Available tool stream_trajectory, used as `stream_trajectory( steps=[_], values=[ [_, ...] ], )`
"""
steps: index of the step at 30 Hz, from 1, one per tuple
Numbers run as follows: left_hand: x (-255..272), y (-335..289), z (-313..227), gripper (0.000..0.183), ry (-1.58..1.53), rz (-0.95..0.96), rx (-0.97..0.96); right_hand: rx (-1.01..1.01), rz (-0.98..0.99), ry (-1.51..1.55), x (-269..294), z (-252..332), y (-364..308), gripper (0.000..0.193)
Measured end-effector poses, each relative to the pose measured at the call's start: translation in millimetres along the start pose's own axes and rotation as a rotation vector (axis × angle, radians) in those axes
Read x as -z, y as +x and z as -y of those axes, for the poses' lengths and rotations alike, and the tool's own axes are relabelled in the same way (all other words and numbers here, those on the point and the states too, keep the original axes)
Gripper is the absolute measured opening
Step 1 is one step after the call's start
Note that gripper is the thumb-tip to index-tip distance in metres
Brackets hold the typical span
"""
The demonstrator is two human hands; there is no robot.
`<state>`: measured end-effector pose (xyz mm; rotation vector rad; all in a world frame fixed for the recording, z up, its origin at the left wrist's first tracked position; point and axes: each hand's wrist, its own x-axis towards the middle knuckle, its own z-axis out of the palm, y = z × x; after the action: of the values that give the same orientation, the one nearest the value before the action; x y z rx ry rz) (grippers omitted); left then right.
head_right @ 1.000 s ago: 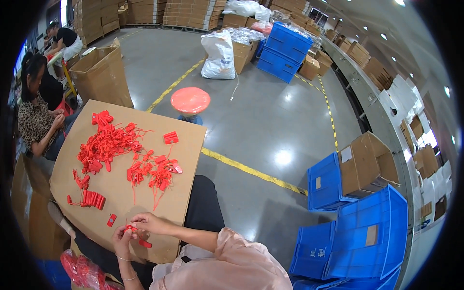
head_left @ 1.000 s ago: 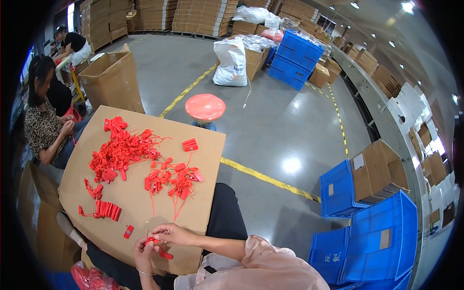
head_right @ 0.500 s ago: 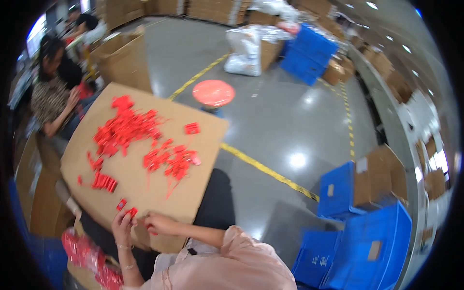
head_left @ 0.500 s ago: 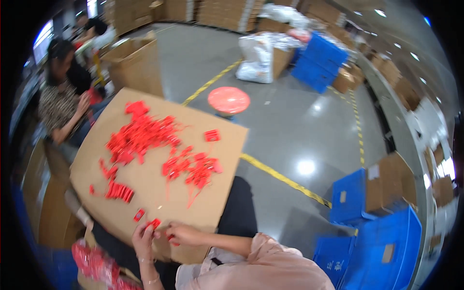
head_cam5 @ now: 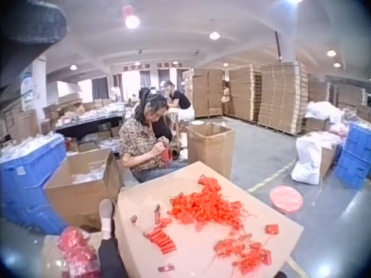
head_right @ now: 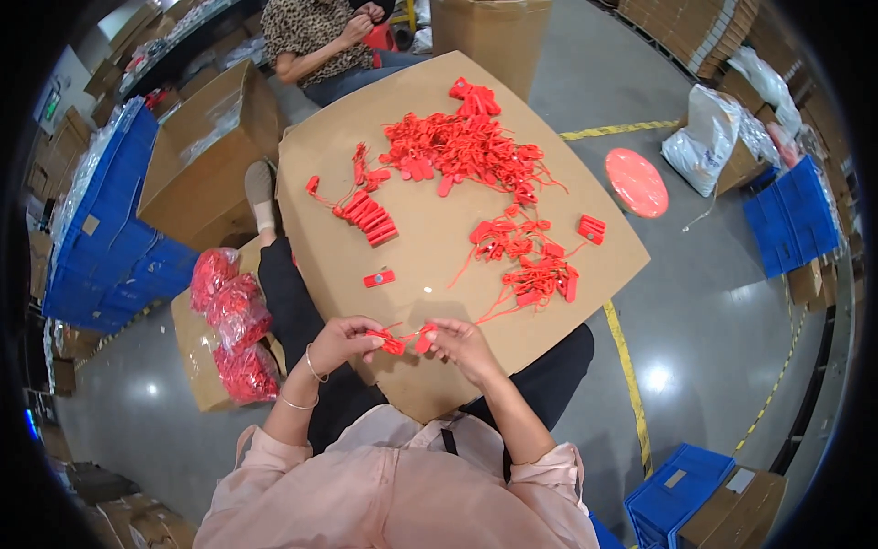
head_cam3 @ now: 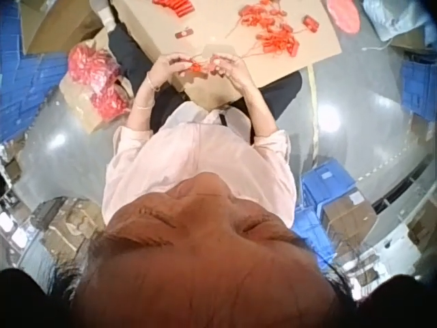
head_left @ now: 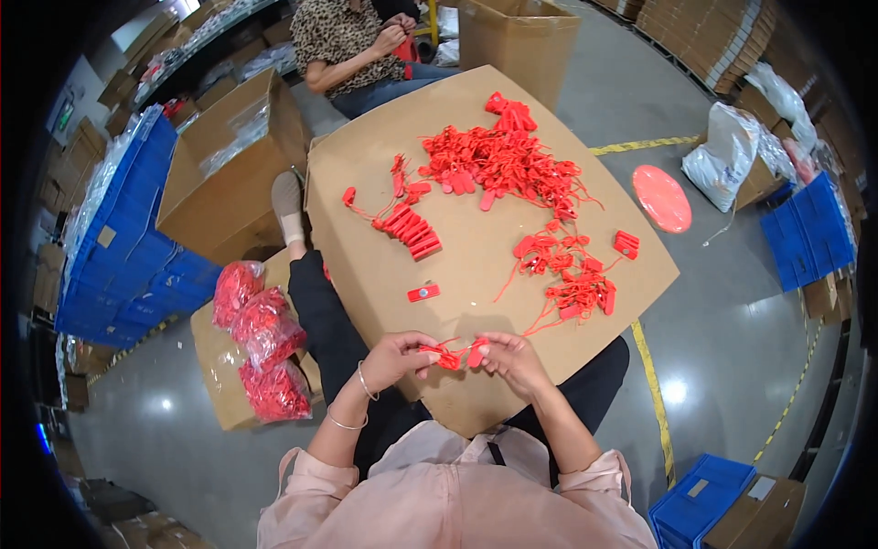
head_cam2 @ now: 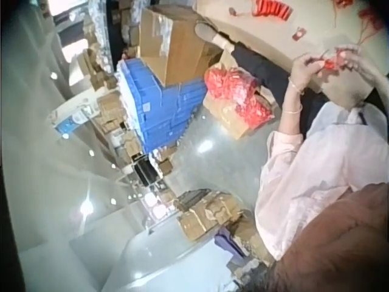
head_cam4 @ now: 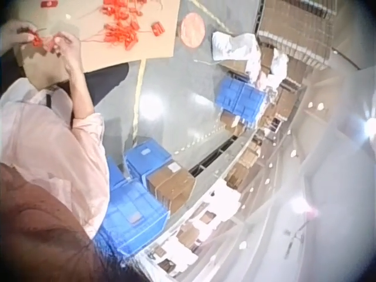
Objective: The recorder is tying strings onto red product identification tags at a workbench.
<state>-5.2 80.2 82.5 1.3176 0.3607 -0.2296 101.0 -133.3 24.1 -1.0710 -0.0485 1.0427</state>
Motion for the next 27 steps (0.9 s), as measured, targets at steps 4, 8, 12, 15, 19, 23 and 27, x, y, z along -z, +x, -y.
stream_trajectory(
  steps=[4,8,12,15,19,23,27],
  values=[
    [-2.1,-1.4,10.3,0.017,0.203,-0.004,0.058,0.033,-0.012,-0.013,-18.4,21.6,-2.0,0.028],
    [-6.0,-0.4,16.1,0.016,0.404,-0.088,0.054,0.107,-0.067,-0.165,-33.9,13.9,-3.5,0.029],
    [-10.9,-3.3,14.6,0.018,0.590,-0.098,-0.069,0.327,-0.080,-0.238,-41.2,-1.0,-2.9,0.024],
    [-9.1,-3.0,18.3,0.017,0.776,-0.123,-0.169,0.413,-0.063,-0.354,-46.8,-3.9,-6.6,0.022],
    [-10.5,-3.9,16.1,0.015,0.649,-0.125,-0.096,0.486,-0.043,-0.506,-49.0,-10.9,-8.1,0.021],
    [-10.7,-4.0,18.5,0.014,0.411,-0.063,-0.051,0.539,-0.060,-0.468,-45.0,-12.5,-3.1,0.020],
    [-15.2,-2.9,23.0,0.014,0.406,-0.020,-0.202,0.204,0.007,-0.183,-33.2,-14.9,-3.5,0.019]
  ],
)
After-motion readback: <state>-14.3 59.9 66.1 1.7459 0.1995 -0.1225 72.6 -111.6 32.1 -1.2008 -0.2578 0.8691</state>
